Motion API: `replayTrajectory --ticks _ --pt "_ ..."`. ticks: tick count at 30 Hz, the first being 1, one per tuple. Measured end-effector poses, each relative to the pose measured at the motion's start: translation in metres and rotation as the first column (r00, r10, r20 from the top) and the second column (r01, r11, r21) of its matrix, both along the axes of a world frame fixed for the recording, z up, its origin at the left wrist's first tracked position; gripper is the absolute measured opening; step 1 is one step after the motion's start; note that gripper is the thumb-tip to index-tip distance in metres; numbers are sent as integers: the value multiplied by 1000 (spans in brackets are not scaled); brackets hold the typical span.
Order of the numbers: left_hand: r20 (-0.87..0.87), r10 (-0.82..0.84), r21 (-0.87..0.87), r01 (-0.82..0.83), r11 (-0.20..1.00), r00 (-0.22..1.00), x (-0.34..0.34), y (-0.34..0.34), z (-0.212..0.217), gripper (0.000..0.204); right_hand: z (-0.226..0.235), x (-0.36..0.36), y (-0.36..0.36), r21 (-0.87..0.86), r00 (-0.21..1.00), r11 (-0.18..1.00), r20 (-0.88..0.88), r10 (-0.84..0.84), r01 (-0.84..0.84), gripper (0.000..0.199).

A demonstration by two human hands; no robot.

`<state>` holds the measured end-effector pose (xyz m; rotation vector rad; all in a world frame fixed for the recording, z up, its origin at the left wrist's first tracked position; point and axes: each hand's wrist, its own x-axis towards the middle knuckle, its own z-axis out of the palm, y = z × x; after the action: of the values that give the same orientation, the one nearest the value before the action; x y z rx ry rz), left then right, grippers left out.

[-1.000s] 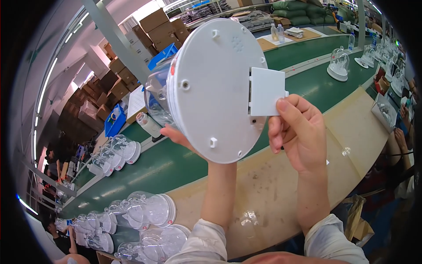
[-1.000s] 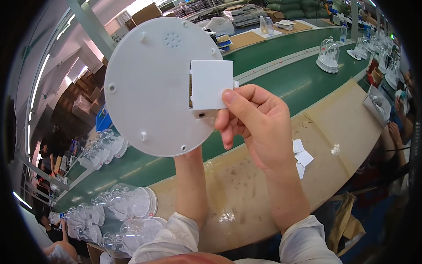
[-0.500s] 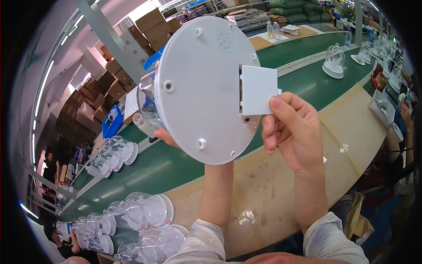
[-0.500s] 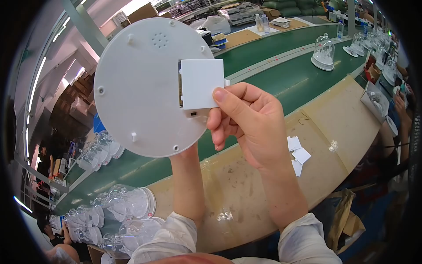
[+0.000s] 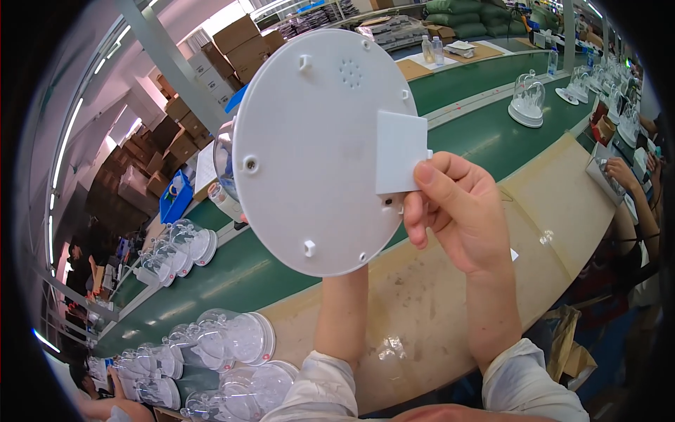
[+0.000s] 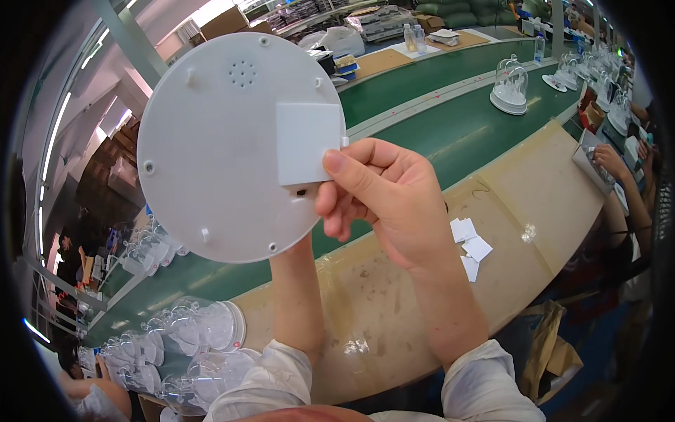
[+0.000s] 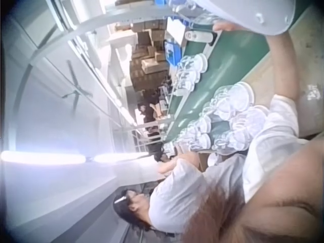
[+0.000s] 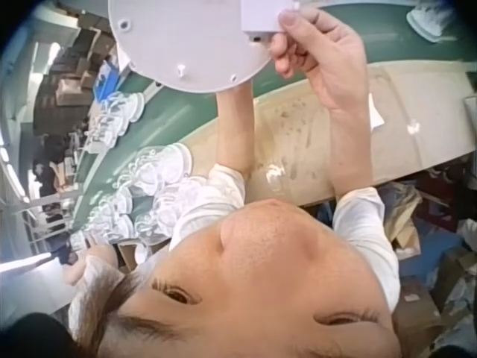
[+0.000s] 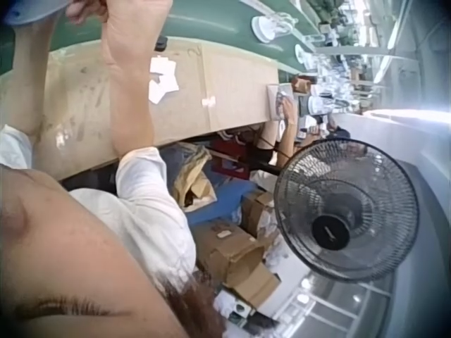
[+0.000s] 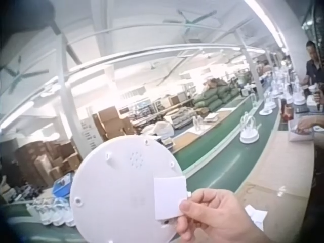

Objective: Assembling battery covers onto decorative light fixtures on a factory assembly line.

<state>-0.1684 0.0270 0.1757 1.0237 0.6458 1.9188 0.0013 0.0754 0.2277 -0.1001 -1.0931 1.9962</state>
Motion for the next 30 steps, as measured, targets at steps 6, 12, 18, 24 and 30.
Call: replayTrajectory --ticks 6,12,18,24,30 --pt "173 -62 190 29 981 983 -1 11 -11 121 -3 15 11 137 997 990 70 -24 14 26" --pt "347 -328 405 175 897 879 -9 6 -20 105 -3 18 20 225 972 974 233 -32 -22 28" --pt "257 -135 381 28 924 957 29 17 15 121 -42 68 76 357 895 931 436 -88 -82 47" --pt "292 -102 288 14 958 951 26 4 30 120 -102 72 119 472 883 827 187 -431 304 79" --pt "202 -147 250 94 964 968 26 6 12 119 -99 64 125 517 902 821 192 -387 242 80"
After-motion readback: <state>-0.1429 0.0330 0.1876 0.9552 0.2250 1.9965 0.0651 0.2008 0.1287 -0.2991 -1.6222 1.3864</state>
